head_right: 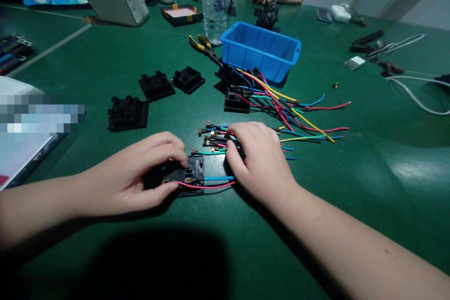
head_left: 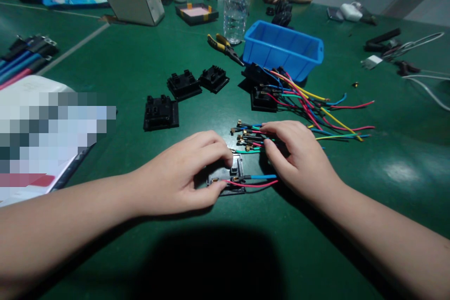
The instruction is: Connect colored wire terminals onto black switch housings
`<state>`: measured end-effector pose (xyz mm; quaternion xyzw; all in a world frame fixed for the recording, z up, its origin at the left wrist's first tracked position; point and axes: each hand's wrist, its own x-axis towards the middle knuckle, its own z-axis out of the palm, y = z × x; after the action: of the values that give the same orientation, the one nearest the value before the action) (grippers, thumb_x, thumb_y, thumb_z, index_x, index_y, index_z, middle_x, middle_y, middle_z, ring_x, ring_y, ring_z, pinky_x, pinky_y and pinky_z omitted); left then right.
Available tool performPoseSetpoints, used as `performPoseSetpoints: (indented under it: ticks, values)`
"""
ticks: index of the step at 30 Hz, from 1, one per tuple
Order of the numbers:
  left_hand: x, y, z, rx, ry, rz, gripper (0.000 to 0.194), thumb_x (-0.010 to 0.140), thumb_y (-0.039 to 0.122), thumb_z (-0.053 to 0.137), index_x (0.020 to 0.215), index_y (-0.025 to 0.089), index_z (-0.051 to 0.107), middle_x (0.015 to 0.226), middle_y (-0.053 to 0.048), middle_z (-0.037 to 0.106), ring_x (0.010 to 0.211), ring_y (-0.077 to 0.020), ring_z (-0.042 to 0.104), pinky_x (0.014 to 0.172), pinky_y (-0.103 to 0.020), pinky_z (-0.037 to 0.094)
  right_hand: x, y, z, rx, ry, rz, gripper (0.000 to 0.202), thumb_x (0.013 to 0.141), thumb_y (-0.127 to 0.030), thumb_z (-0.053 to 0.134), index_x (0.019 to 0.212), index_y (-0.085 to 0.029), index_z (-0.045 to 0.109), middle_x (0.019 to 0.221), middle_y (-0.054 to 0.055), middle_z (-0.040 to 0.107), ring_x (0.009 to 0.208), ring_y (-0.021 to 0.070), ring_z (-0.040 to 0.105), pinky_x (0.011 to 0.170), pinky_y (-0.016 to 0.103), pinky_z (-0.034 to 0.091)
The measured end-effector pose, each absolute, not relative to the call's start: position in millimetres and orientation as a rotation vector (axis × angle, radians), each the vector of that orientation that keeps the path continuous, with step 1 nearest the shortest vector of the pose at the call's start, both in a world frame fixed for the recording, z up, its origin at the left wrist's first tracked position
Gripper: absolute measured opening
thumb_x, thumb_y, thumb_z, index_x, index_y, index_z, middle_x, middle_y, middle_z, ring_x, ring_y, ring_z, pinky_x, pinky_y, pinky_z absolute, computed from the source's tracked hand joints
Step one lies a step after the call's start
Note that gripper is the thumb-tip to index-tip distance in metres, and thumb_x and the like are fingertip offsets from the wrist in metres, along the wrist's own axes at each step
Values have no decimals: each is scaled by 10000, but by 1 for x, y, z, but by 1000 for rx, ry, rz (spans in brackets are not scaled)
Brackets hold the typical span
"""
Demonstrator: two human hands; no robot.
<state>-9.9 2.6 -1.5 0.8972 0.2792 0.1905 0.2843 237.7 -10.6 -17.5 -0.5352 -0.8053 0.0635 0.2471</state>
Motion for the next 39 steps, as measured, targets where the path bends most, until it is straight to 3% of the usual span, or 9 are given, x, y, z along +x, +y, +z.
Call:
performPoseSetpoints:
  ticks: [17, 29, 39]
  values:
    - [-11, 3, -3, 2417, 728, 490, 177, 854, 172, 593, 1029, 179, 574, 1011, -39, 556, 927, -167, 542, 822, -281, 443, 238, -10, -19, -1450, -2228, 185, 229, 926, -222, 509, 1063, -156, 680, 1177, 117, 697, 1112, 277, 610, 990, 504, 449]
    - [-12, 3, -3, 2422, 732, 493, 179, 852, 163, 596, 1029, 178, 573, 1014, -30, 556, 943, -158, 538, 842, -266, 435, 238, -10, -19, -1488, -2305, 163, 344, 942, -245, 471, 1229, -156, 639, 1275, 128, 632, 1181, 300, 550, 1017, 527, 408]
    - [-12, 3, -3, 2431, 725, 499, 187, 854, 162, 592, 1040, 178, 573, 1014, -30, 554, 936, -157, 537, 846, -266, 437, 237, -11, -19, -1481, -2296, 185, 367, 889, -183, 465, 1196, -128, 659, 1321, 137, 620, 1246, 305, 535, 1058, 537, 393]
